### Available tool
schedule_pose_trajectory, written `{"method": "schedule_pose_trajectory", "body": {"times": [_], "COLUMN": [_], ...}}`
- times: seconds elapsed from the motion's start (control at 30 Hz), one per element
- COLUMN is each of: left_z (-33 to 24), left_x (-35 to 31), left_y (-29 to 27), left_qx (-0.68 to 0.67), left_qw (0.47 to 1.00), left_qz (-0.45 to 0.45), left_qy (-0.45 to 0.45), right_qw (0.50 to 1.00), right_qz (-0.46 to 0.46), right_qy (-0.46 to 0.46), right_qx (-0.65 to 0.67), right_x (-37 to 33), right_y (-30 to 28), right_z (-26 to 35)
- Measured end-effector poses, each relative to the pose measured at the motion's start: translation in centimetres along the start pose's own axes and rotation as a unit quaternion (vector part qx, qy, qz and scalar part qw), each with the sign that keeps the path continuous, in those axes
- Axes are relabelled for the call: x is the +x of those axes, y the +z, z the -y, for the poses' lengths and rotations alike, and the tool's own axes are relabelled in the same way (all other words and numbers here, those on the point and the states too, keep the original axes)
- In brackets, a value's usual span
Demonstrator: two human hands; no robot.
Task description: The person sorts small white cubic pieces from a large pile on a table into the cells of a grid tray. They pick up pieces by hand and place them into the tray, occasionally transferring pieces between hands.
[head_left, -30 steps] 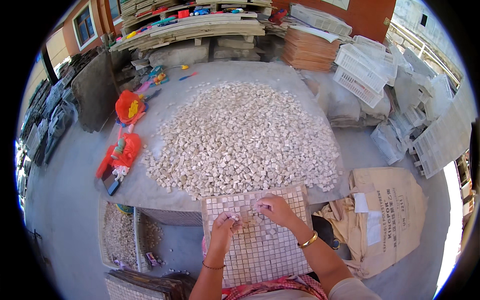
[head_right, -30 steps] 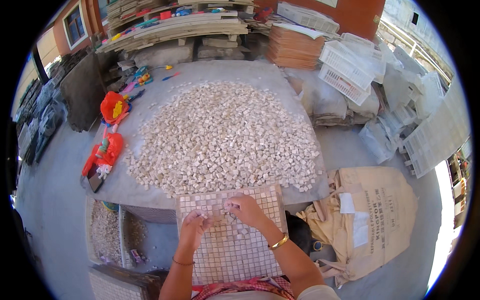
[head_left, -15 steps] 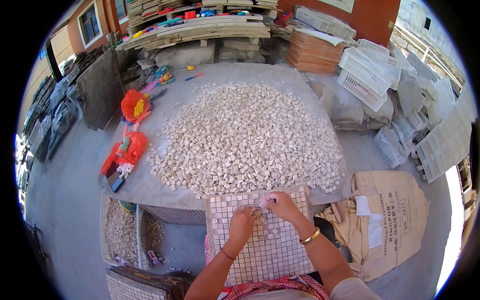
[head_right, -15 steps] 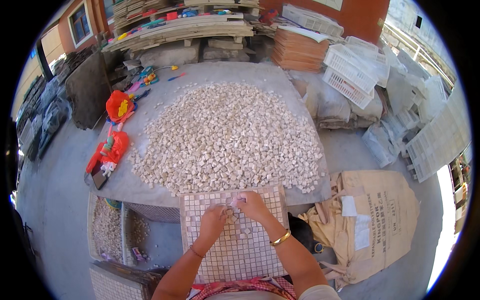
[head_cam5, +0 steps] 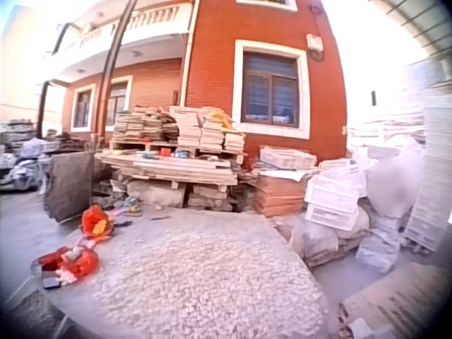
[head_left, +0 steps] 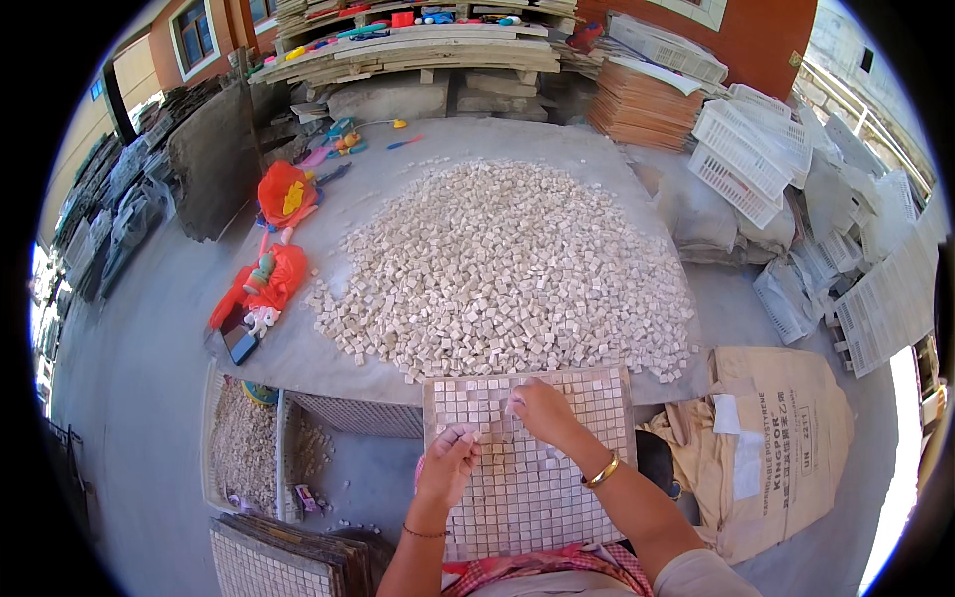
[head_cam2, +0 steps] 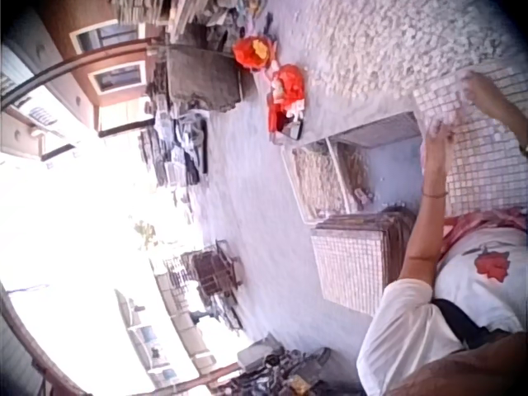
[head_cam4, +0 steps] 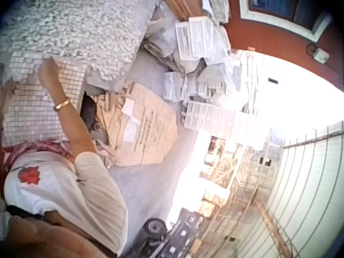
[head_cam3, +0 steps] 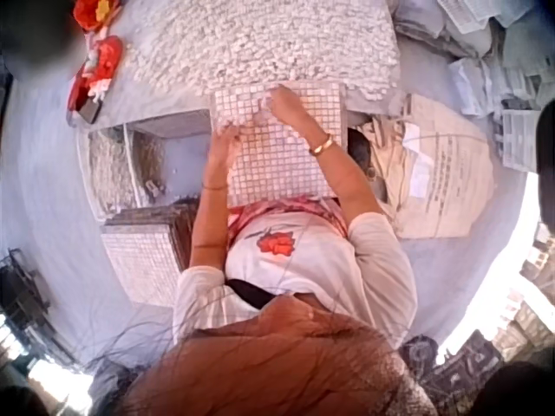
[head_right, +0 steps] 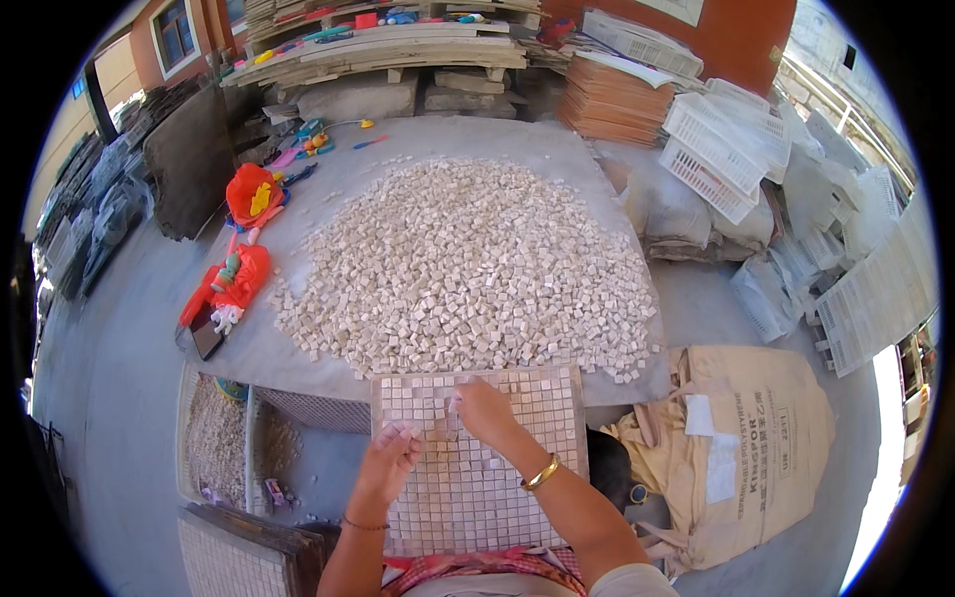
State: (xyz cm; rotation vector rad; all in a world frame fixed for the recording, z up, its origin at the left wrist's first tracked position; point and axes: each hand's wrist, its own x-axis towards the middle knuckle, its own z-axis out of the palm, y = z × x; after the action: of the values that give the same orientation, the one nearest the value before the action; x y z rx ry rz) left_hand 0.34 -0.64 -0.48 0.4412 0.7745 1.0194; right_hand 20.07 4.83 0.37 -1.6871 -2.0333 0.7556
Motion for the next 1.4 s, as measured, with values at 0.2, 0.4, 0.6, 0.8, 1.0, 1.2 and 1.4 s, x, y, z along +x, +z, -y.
{"method": "schedule_pose_trajectory", "body": {"times": [0.2,0.4,0.6,0.8,1.0,1.2,1.4], "left_z": [0.5,0.9,0.3,1.4,1.2,1.7,1.6], "left_x": [-1.2,-1.5,-2.8,-3.4,-3.9,-4.0,-4.2], "left_y": [0.2,0.4,-0.6,-1.2,-1.1,-1.3,-1.2], "left_qx": [-0.024,-0.048,-0.076,-0.014,-0.015,-0.008,-0.018], "left_qw": [1.000,0.999,0.996,0.999,0.998,1.000,0.998], "left_qz": [0.013,0.001,-0.036,-0.032,-0.062,-0.026,-0.061], "left_qy": [0.004,0.019,0.017,-0.002,-0.005,-0.007,-0.026], "right_qw": [0.998,0.991,0.998,0.989,0.999,0.995,0.987], "right_qz": [0.006,0.027,-0.011,-0.005,0.001,0.049,0.095], "right_qy": [-0.007,-0.080,-0.049,0.040,0.038,-0.044,-0.063], "right_qx": [-0.067,-0.102,-0.047,-0.142,-0.034,-0.071,-0.117], "right_x": [-0.3,-0.5,-0.9,-2.0,-1.7,-1.8,-1.3], "right_y": [0.9,0.3,-2.7,-0.3,-0.3,1.0,1.6], "right_z": [0.9,1.0,0.2,1.3,1.1,2.0,2.8]}}
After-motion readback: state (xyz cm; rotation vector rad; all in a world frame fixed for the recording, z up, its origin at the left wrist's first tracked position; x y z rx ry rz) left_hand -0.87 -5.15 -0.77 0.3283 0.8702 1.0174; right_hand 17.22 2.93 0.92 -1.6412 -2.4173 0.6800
